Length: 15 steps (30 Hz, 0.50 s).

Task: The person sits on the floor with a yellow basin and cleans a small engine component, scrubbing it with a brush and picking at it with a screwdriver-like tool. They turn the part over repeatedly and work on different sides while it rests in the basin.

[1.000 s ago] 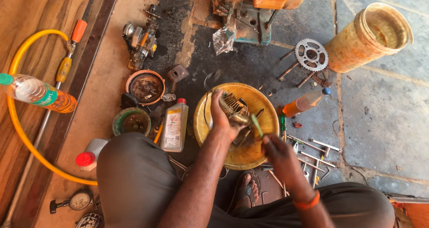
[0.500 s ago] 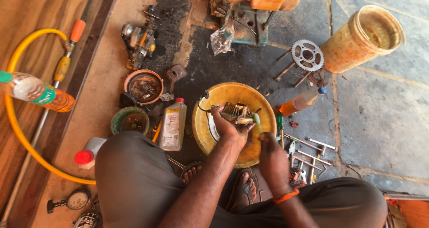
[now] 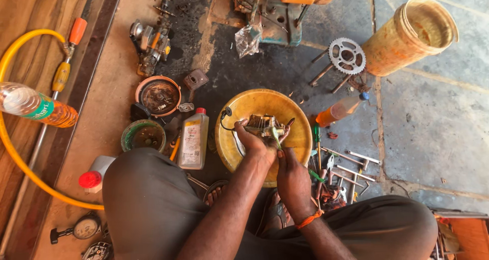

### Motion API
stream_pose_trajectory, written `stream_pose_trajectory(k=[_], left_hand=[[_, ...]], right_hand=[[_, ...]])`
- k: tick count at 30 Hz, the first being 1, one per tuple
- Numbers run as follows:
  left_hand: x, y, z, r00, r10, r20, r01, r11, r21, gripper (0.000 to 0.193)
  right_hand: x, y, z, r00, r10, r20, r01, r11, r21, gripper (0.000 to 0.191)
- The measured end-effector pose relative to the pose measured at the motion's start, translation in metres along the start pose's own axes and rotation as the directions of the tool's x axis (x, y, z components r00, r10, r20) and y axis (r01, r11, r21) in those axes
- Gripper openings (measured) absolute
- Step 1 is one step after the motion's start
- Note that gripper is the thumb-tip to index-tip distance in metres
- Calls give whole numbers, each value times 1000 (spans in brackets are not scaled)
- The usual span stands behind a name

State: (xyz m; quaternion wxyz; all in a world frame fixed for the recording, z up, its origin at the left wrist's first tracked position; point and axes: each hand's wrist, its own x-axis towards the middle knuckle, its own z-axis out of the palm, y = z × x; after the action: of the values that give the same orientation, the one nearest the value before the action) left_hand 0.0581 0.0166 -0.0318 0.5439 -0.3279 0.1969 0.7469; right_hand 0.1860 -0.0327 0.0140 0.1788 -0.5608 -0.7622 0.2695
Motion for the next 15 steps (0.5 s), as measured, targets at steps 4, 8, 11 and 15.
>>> stream_pose_trajectory(k=[4,8,11,15], left_hand=[[0,1,0,999,15,-43,-15,1000,11,60],[0,1,0,995,24,-94,-21,999,29,61],[0,1,2,999,12,-33,-11,999,31,60],[1,2,4,999,5,-51,-2,998,59,58]], right_hand=[[2,-4,-4,999,47,-8,-47,999,11,21],[0,-6,-5,987,-151,-55,153,988,33,20],[1,-5,-6,994,90,57,-88,995,-46,22],[5,1,-5,1000,-13,-28,13,1000,-3,20]])
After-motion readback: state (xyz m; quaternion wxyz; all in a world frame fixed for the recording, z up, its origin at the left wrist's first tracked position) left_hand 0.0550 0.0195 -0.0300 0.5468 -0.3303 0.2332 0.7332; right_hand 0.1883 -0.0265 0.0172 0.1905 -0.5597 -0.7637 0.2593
